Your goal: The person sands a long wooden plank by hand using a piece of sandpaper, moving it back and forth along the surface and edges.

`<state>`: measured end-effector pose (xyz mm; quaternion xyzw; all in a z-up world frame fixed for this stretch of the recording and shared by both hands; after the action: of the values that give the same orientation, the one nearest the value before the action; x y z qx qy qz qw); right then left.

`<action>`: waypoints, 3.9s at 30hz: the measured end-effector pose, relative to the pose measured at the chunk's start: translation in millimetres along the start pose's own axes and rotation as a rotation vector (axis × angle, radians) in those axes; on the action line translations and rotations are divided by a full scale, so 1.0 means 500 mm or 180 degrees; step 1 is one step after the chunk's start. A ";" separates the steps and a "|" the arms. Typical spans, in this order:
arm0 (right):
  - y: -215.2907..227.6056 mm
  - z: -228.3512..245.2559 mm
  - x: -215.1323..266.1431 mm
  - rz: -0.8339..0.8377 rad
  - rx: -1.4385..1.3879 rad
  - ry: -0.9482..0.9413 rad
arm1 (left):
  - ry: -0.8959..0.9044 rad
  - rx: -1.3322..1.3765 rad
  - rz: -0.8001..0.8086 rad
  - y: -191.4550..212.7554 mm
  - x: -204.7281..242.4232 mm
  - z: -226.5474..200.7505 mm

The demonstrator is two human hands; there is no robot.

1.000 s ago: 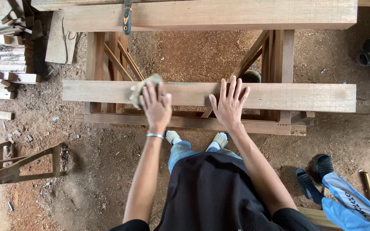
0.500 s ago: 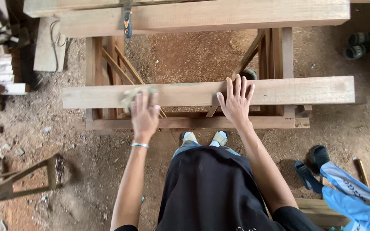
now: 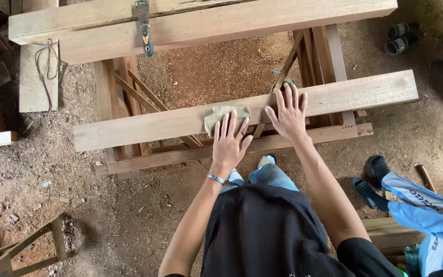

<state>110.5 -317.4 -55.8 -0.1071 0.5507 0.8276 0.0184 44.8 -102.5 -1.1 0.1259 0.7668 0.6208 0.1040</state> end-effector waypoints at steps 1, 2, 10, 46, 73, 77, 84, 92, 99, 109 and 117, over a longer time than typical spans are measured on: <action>-0.001 0.000 -0.002 0.0004 -0.0004 0.0003 | -0.0130 0.0036 -0.0002 0.001 0.014 0.001; -0.001 -0.001 -0.003 0.0007 -0.0007 0.0006 | -0.0100 -0.0024 0.0018 0.003 0.023 0.018; -0.005 0.001 -0.002 0.0013 -0.0043 -0.0093 | 0.1284 -0.0323 -0.0170 0.054 0.055 0.261; 0.219 -0.725 0.000 0.0328 -0.1912 -0.2350 | 0.1264 -0.0251 -0.0364 -0.131 -0.200 -0.323; 0.192 -0.749 -0.002 0.0314 -0.2017 -0.2207 | 0.0268 -0.0112 -0.0397 -0.198 -0.286 -0.569; 0.196 -0.745 -0.003 0.0237 -0.2049 -0.2067 | -0.0195 0.0028 -0.0159 -0.206 -0.242 -0.558; 0.192 -0.746 -0.004 0.0398 -0.2023 -0.2324 | 0.0661 -0.0347 -0.0212 -0.159 -0.192 -0.366; 0.189 -0.749 -0.002 0.0271 -0.2198 -0.2146 | 0.0634 -0.0257 -0.0576 -0.199 -0.318 -0.519; 0.187 -0.752 -0.002 0.0300 -0.2210 -0.2057 | -0.0414 0.0181 -0.0167 -0.211 -0.257 -0.605; 0.176 -0.758 0.002 0.0467 -0.2255 -0.2323 | 0.0611 -0.0348 -0.0241 -0.158 -0.235 -0.460; 0.125 -0.787 0.013 0.0842 -0.2984 -0.2485 | -0.0291 -0.0114 -0.0270 -0.242 -0.344 -0.665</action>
<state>156.6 -702.9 -146.1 0.2757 0.0902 0.9547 0.0667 94.8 -489.4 -49.8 0.1196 0.7546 0.6231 0.1674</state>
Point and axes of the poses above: each hand's wrist, its own x-axis away from the middle knuckle, its own y-axis out of the back of the hand, z = x × y, the point moved 5 cm from there along -x, towards the middle knuckle, and after that the axes turned 4 degrees about -z, right-handed, at the moved point
